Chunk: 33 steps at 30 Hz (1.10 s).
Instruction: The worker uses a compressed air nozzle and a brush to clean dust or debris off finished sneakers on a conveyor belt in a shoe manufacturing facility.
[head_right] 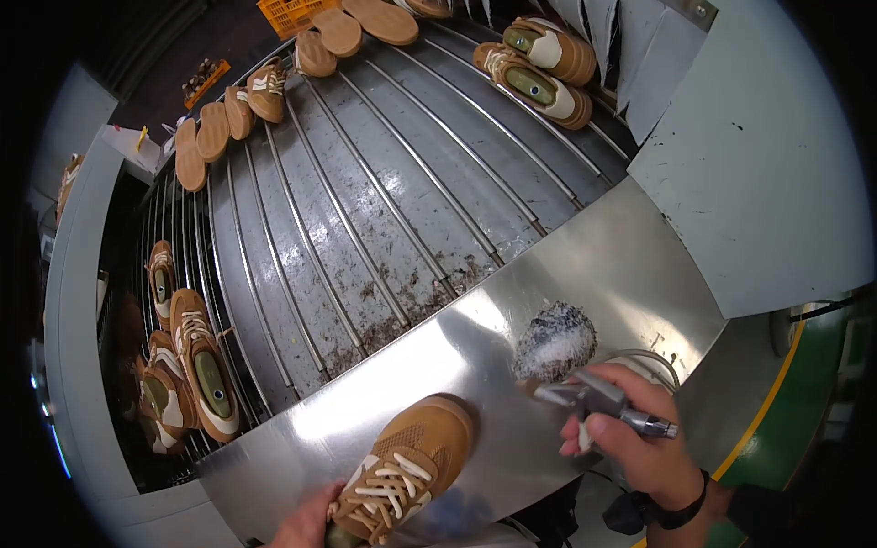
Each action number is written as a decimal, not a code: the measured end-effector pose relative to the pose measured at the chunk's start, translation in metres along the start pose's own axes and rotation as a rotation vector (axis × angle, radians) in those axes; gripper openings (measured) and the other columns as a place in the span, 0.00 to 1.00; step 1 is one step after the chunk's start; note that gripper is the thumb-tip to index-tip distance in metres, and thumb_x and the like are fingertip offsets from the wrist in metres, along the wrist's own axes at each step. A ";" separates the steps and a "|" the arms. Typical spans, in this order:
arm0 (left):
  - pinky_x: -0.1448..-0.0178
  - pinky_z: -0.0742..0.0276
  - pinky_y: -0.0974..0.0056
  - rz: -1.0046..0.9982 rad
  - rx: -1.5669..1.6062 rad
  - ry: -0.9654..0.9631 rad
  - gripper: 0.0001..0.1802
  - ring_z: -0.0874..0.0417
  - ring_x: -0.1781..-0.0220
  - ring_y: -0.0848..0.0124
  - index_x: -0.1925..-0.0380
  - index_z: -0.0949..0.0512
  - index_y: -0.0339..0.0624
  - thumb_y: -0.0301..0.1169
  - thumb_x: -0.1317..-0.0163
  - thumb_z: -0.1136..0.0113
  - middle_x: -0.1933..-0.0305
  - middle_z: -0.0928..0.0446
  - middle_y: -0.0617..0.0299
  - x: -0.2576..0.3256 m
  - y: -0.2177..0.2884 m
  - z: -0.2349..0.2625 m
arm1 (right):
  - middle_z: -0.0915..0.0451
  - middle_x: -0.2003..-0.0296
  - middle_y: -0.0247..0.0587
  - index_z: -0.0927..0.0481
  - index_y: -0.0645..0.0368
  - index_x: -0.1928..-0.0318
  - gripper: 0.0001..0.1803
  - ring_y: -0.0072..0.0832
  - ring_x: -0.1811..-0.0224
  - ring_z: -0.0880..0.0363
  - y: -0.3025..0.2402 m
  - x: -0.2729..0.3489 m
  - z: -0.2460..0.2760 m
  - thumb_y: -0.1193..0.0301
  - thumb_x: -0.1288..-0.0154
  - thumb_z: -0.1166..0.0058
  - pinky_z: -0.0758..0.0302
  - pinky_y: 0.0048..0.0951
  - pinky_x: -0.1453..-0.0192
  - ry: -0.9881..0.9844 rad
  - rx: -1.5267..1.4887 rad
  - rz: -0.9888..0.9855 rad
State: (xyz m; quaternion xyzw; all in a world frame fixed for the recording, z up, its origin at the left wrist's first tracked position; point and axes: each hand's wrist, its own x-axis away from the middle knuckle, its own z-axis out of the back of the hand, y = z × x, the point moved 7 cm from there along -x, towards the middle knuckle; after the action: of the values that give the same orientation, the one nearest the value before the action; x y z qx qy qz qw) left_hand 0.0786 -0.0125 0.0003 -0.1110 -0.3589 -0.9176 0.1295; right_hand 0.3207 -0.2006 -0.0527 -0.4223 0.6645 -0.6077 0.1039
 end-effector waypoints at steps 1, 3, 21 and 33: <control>0.48 0.28 0.51 0.002 0.050 -0.001 0.42 0.24 0.52 0.42 0.39 0.44 0.26 0.32 0.52 0.36 0.50 0.29 0.33 0.002 -0.004 -0.004 | 0.21 0.70 0.46 0.32 0.69 0.46 0.21 0.27 0.71 0.20 -0.005 -0.007 -0.002 0.71 0.37 0.51 0.24 0.25 0.65 0.005 -0.008 -0.006; 0.46 0.29 0.50 0.000 0.075 -0.028 0.43 0.25 0.49 0.41 0.38 0.47 0.26 0.31 0.52 0.38 0.47 0.31 0.32 0.002 -0.009 -0.008 | 0.21 0.69 0.43 0.32 0.68 0.44 0.22 0.26 0.71 0.20 -0.006 -0.023 -0.021 0.71 0.36 0.50 0.24 0.23 0.66 -0.180 0.011 -0.215; 0.49 0.24 0.53 -0.043 0.120 0.040 0.37 0.21 0.52 0.41 0.43 0.41 0.22 0.25 0.54 0.41 0.49 0.29 0.29 -0.011 -0.013 -0.001 | 0.20 0.72 0.41 0.30 0.69 0.48 0.19 0.23 0.70 0.20 0.016 -0.030 -0.036 0.70 0.35 0.51 0.24 0.24 0.65 -0.338 0.157 -0.117; 0.40 0.32 0.60 0.412 0.479 -0.126 0.45 0.25 0.45 0.54 0.37 0.47 0.29 0.27 0.57 0.39 0.47 0.27 0.45 -0.007 -0.019 -0.014 | 0.19 0.65 0.53 0.33 0.70 0.49 0.21 0.36 0.65 0.17 0.073 0.076 -0.034 0.68 0.38 0.52 0.22 0.33 0.56 0.019 0.026 0.305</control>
State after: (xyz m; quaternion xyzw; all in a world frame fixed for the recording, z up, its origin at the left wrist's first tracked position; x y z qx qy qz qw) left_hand 0.0773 -0.0079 -0.0236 -0.2043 -0.5421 -0.7529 0.3124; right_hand 0.2191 -0.2354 -0.0815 -0.3093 0.7139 -0.5975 0.1940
